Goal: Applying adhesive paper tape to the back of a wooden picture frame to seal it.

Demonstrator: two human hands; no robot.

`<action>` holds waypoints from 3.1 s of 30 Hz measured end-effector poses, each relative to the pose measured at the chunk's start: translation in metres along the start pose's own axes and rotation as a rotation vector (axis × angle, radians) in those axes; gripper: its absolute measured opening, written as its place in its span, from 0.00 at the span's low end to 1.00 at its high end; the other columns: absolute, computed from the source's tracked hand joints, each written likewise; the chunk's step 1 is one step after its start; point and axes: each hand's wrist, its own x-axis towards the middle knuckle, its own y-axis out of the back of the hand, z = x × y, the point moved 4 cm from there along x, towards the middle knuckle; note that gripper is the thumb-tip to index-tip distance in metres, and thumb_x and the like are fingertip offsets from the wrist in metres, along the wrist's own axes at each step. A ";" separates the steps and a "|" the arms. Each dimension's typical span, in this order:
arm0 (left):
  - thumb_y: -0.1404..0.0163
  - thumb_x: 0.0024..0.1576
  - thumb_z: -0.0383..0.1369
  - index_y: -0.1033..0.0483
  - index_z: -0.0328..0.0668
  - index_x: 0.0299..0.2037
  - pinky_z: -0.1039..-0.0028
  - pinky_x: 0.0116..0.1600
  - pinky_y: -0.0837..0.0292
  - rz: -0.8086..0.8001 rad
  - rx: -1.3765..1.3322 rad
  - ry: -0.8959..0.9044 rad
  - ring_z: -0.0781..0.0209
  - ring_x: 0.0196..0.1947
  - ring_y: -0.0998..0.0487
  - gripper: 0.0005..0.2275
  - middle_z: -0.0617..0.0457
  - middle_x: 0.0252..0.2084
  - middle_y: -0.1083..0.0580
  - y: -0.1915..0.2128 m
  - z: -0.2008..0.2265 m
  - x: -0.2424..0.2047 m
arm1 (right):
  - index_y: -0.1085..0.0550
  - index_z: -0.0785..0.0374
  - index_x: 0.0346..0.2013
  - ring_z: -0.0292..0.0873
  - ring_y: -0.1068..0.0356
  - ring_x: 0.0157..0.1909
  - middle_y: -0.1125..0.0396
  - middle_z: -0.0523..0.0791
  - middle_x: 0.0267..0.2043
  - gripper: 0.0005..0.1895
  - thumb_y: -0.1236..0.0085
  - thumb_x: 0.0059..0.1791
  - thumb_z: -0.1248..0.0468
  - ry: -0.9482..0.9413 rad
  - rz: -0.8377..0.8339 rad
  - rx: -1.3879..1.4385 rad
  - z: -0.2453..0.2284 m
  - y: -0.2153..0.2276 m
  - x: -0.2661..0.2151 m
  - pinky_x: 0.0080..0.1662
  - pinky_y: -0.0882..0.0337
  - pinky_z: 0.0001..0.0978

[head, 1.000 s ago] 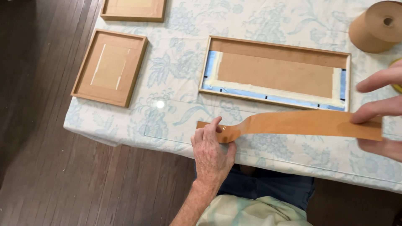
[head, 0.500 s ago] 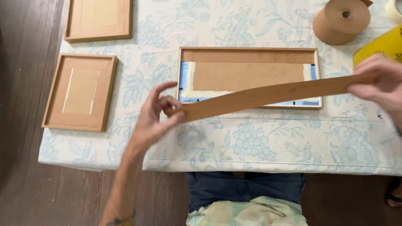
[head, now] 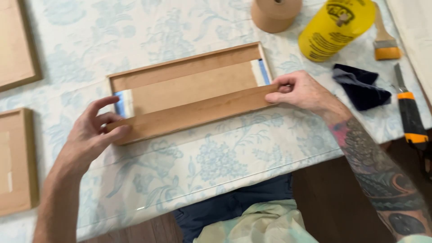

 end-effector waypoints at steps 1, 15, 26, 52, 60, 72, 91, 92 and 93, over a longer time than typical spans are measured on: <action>0.46 0.54 0.23 0.33 0.47 0.69 0.73 0.40 0.38 0.007 0.018 0.034 0.63 0.39 0.28 0.29 0.51 0.38 0.27 -0.001 0.004 -0.002 | 0.25 0.58 0.29 0.28 0.52 0.23 0.49 0.32 0.20 0.10 0.29 0.47 0.63 0.008 -0.034 0.024 -0.001 -0.001 0.000 0.28 0.51 0.22; 0.46 0.54 0.22 0.33 0.50 0.68 0.72 0.44 0.37 0.065 0.140 0.122 0.62 0.38 0.28 0.29 0.50 0.39 0.23 -0.003 0.001 -0.001 | 0.22 0.59 0.29 0.29 0.50 0.22 0.49 0.33 0.20 0.06 0.31 0.48 0.65 0.020 -0.101 0.018 0.000 -0.003 0.000 0.28 0.45 0.21; 0.45 0.55 0.23 0.33 0.47 0.69 0.73 0.49 0.37 0.050 0.169 0.063 0.62 0.37 0.30 0.29 0.51 0.38 0.23 -0.005 0.001 -0.001 | 0.21 0.61 0.31 0.28 0.51 0.24 0.50 0.33 0.20 0.05 0.31 0.46 0.66 0.063 -0.096 0.005 0.001 -0.002 0.000 0.30 0.45 0.21; 0.44 0.54 0.23 0.32 0.48 0.68 0.71 0.48 0.39 0.069 0.217 0.102 0.62 0.39 0.30 0.28 0.51 0.37 0.24 -0.007 0.006 -0.002 | 0.18 0.62 0.37 0.29 0.42 0.21 0.42 0.35 0.20 0.05 0.32 0.48 0.66 0.017 -0.134 0.071 0.004 0.002 0.000 0.24 0.39 0.20; 0.45 0.54 0.22 0.33 0.44 0.69 0.70 0.53 0.38 0.054 0.191 0.082 0.61 0.41 0.30 0.29 0.50 0.36 0.25 -0.005 -0.001 0.002 | 0.19 0.64 0.34 0.30 0.44 0.17 0.45 0.35 0.18 0.04 0.34 0.49 0.66 0.030 -0.181 0.120 -0.003 0.003 -0.001 0.21 0.39 0.21; 0.45 0.55 0.20 0.34 0.43 0.70 0.69 0.55 0.38 0.069 0.257 0.089 0.59 0.43 0.28 0.30 0.48 0.38 0.24 -0.006 -0.002 0.003 | 0.21 0.64 0.33 0.29 0.45 0.18 0.49 0.34 0.18 0.02 0.35 0.49 0.69 0.026 -0.193 0.185 -0.005 0.003 -0.004 0.22 0.37 0.20; 0.45 0.54 0.20 0.33 0.45 0.70 0.69 0.53 0.37 0.071 0.260 0.119 0.59 0.43 0.27 0.30 0.48 0.40 0.23 -0.007 0.001 0.002 | 0.20 0.66 0.36 0.31 0.44 0.20 0.48 0.36 0.21 0.03 0.35 0.47 0.72 0.062 -0.208 0.160 -0.004 0.003 -0.003 0.24 0.34 0.21; 0.45 0.55 0.20 0.33 0.45 0.70 0.69 0.52 0.38 0.072 0.254 0.125 0.59 0.44 0.27 0.30 0.47 0.40 0.23 -0.008 0.003 0.001 | 0.19 0.65 0.36 0.31 0.43 0.20 0.47 0.36 0.21 0.04 0.34 0.47 0.72 0.064 -0.208 0.139 -0.004 0.004 -0.004 0.26 0.33 0.20; 0.45 0.55 0.20 0.33 0.45 0.70 0.69 0.52 0.38 0.072 0.255 0.125 0.59 0.44 0.27 0.30 0.47 0.40 0.23 -0.007 0.001 0.001 | 0.19 0.65 0.36 0.31 0.43 0.20 0.47 0.36 0.21 0.04 0.34 0.47 0.72 0.064 -0.208 0.139 -0.002 0.004 -0.003 0.26 0.33 0.20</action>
